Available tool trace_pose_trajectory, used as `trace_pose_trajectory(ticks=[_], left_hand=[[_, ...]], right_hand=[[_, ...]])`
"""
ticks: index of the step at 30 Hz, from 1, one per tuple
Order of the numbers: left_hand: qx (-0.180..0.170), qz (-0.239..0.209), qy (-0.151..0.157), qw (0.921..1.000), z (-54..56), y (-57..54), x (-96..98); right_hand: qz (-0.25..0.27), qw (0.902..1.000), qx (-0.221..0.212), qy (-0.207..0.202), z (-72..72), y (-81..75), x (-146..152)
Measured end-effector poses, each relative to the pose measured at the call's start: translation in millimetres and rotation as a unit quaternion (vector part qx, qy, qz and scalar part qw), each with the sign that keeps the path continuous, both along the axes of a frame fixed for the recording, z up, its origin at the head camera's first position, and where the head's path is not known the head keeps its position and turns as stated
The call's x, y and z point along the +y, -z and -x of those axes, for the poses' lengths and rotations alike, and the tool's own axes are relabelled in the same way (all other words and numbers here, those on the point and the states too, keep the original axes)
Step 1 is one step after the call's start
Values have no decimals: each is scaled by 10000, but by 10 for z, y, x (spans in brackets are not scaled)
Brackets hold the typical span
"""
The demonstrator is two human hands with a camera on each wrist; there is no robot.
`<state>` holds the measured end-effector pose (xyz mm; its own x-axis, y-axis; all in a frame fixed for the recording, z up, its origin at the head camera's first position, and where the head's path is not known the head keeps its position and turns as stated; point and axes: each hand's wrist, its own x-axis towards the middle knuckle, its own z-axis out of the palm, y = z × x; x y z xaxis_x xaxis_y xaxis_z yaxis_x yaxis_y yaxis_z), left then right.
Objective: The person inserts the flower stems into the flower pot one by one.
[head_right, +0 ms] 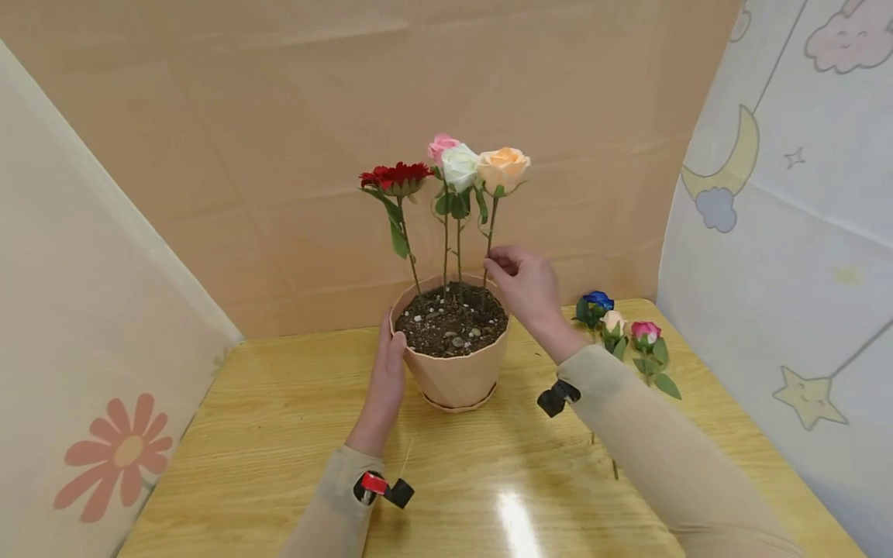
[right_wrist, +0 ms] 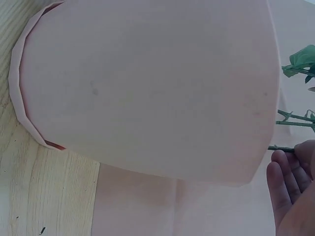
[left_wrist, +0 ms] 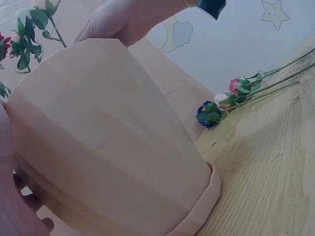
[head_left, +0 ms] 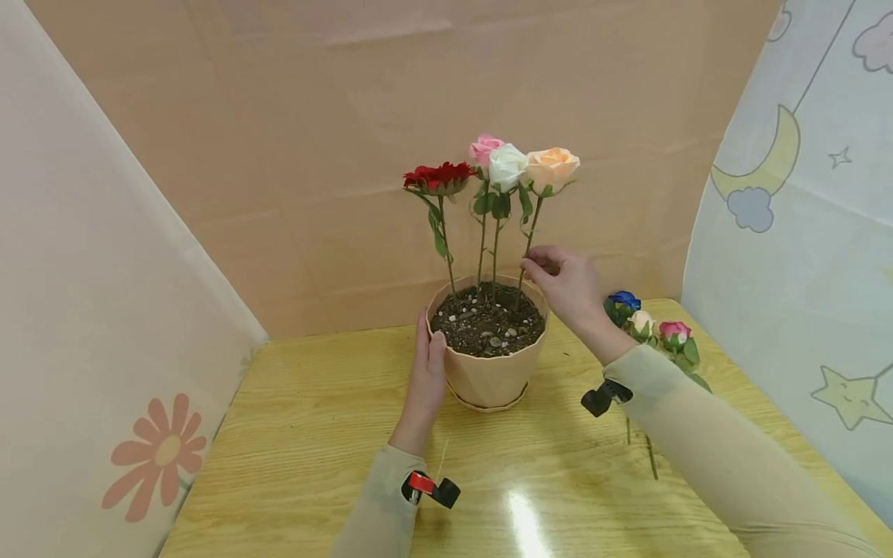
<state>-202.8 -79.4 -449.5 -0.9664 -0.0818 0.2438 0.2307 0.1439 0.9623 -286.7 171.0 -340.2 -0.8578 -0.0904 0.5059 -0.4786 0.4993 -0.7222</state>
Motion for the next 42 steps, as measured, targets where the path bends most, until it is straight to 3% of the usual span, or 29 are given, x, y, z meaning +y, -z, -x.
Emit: trace_pose_trajectory(ticks=[19, 33, 42], left_hand=[[-76, 141, -2, 9999, -22, -12, -7], [163, 67, 101, 9998, -22, -9, -7], [72, 116, -14, 9999, -25, -20, 3]], right_hand=[[-350, 9991, 3, 235, 5, 122, -89], [-587, 9975, 113, 382, -14, 134, -120], [-719, 9966, 31, 399, -28, 127, -122]])
